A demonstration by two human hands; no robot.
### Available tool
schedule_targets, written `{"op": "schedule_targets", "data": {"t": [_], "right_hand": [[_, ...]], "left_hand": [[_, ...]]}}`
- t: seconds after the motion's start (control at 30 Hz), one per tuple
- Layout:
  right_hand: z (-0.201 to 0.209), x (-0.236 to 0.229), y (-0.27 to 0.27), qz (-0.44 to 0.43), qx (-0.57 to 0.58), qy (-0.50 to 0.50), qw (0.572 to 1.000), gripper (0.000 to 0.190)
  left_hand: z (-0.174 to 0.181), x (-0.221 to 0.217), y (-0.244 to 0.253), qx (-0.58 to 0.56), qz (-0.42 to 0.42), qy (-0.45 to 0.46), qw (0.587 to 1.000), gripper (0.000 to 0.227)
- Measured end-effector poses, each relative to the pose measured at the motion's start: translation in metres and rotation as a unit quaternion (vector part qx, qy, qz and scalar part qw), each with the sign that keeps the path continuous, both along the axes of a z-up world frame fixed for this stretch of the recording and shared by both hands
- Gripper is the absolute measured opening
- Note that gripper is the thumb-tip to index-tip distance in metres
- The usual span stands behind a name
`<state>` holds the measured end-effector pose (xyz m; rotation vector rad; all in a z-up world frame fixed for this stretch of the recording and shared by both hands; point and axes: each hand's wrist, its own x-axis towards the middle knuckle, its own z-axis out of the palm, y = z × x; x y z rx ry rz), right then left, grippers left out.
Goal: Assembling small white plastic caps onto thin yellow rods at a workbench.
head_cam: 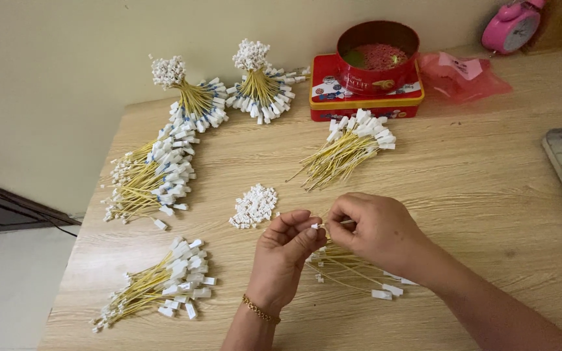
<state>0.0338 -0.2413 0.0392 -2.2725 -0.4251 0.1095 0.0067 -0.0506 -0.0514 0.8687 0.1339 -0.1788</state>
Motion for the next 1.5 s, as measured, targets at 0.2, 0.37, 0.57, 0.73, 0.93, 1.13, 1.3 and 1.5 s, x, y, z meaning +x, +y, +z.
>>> {"op": "schedule_targets", "data": {"t": [0.2,0.37,0.57,0.73,0.93,1.13,1.3,1.5], "right_hand": [[-0.010,0.003,-0.002,0.037,-0.014,-0.048,0.998,0.016],[-0.015,0.004,-0.002,0.047,0.064,0.048,0.996,0.016],[-0.024,0.007,0.000,0.043,0.080,0.074,0.993,0.019],[-0.029,0.039,-0.014,0.033,-0.057,0.114,0.991,0.025],[-0.080,0.109,-0.062,-0.129,-0.195,-0.051,0.971,0.025],[-0.096,0.138,-0.081,-0.187,-0.231,-0.189,0.936,0.035],[-0.096,0.142,-0.076,-0.195,-0.208,-0.097,0.954,0.042],[-0.061,0.125,-0.076,-0.196,-0.176,-0.021,0.964,0.027]], "left_hand": [[-0.002,0.000,0.000,0.005,-0.004,-0.002,1.000,0.025],[-0.002,0.000,0.001,0.020,-0.002,-0.025,0.999,0.024],[-0.003,0.002,0.000,0.081,0.015,-0.032,0.996,0.024],[0.004,0.007,-0.001,0.327,0.009,-0.040,0.944,0.020],[0.008,0.001,0.006,0.611,0.019,-0.165,0.774,0.020],[-0.007,0.003,0.007,0.626,0.025,-0.192,0.756,0.021],[-0.039,0.006,0.005,0.571,0.013,-0.206,0.795,0.022],[-0.006,0.002,0.002,0.585,-0.002,-0.171,0.793,0.032]]}}
